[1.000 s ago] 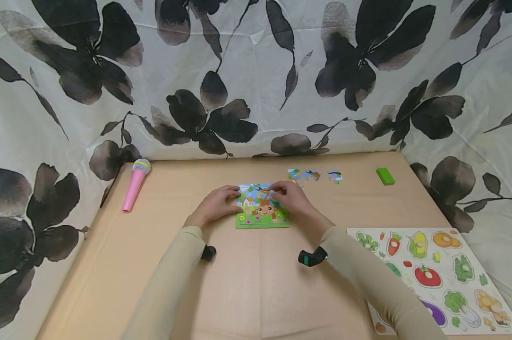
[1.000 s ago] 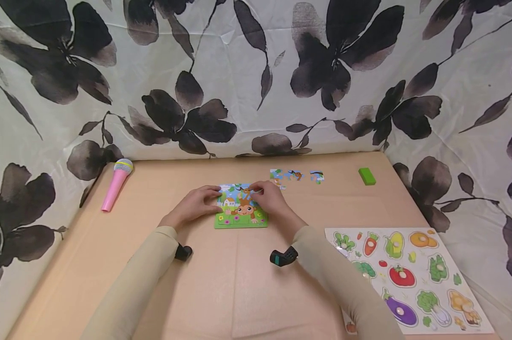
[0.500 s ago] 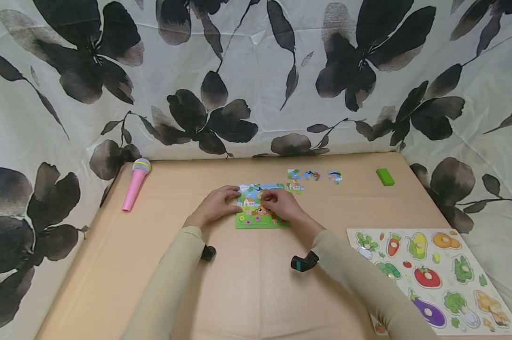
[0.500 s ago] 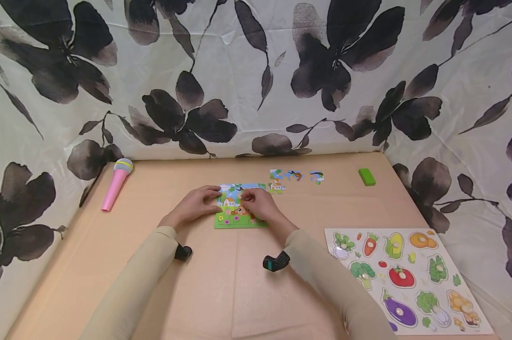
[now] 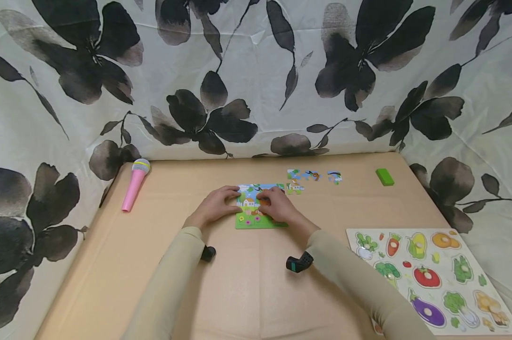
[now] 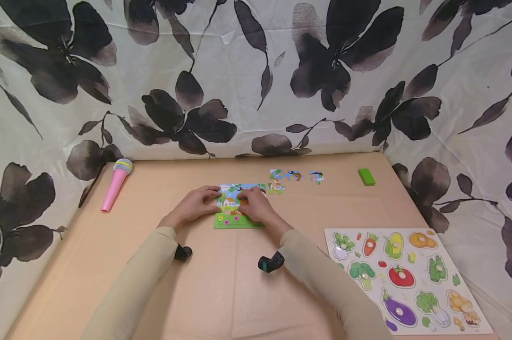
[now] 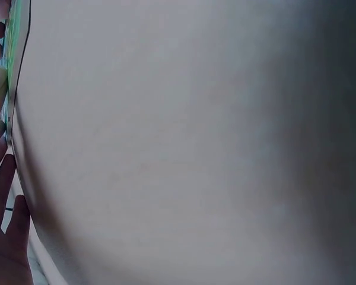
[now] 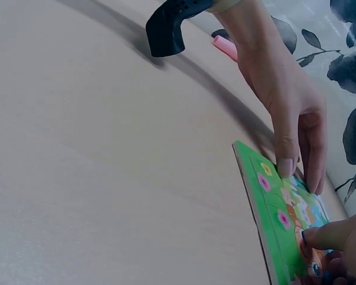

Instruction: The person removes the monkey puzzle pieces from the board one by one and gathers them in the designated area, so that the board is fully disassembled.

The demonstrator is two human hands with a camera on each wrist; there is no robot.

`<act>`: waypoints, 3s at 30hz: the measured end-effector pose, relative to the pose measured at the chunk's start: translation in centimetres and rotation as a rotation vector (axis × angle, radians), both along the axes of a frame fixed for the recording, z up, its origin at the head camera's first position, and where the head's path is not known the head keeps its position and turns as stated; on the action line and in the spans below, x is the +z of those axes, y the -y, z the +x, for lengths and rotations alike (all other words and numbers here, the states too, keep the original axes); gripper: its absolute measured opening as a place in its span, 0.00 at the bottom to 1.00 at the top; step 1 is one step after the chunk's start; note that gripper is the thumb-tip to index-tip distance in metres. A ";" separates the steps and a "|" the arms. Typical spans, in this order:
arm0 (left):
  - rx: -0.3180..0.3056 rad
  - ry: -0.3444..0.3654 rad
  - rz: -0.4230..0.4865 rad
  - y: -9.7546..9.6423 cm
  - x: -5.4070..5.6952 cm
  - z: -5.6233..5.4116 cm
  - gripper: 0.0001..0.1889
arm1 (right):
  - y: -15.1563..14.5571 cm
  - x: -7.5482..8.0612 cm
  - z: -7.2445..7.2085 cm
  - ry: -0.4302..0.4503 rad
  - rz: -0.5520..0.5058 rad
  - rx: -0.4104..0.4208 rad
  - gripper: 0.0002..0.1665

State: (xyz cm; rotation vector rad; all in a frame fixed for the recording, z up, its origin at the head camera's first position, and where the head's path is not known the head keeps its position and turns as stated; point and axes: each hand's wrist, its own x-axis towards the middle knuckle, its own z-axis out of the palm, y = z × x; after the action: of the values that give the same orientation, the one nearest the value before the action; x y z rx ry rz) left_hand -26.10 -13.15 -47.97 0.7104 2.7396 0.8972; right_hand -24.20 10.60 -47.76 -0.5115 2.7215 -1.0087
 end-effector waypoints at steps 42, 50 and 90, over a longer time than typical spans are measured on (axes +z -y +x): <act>0.012 0.023 -0.031 -0.3 0.3 0.1 0.30 | -0.2 1.2 -0.9 0.054 -0.049 0.098 0.17; 0.011 0.024 -0.031 -0.2 0.3 -0.1 0.30 | -0.2 1.2 -0.8 0.062 -0.042 0.092 0.17; -0.006 0.005 -0.044 -0.1 0.2 -0.2 0.30 | -0.7 0.3 0.7 0.053 -0.088 0.051 0.24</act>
State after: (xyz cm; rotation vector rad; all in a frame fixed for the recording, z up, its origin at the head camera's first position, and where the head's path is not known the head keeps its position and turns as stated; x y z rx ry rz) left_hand -26.34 -13.02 -47.79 0.7065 2.7426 0.8339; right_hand -23.52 11.31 -47.42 -0.5575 2.6134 -1.1167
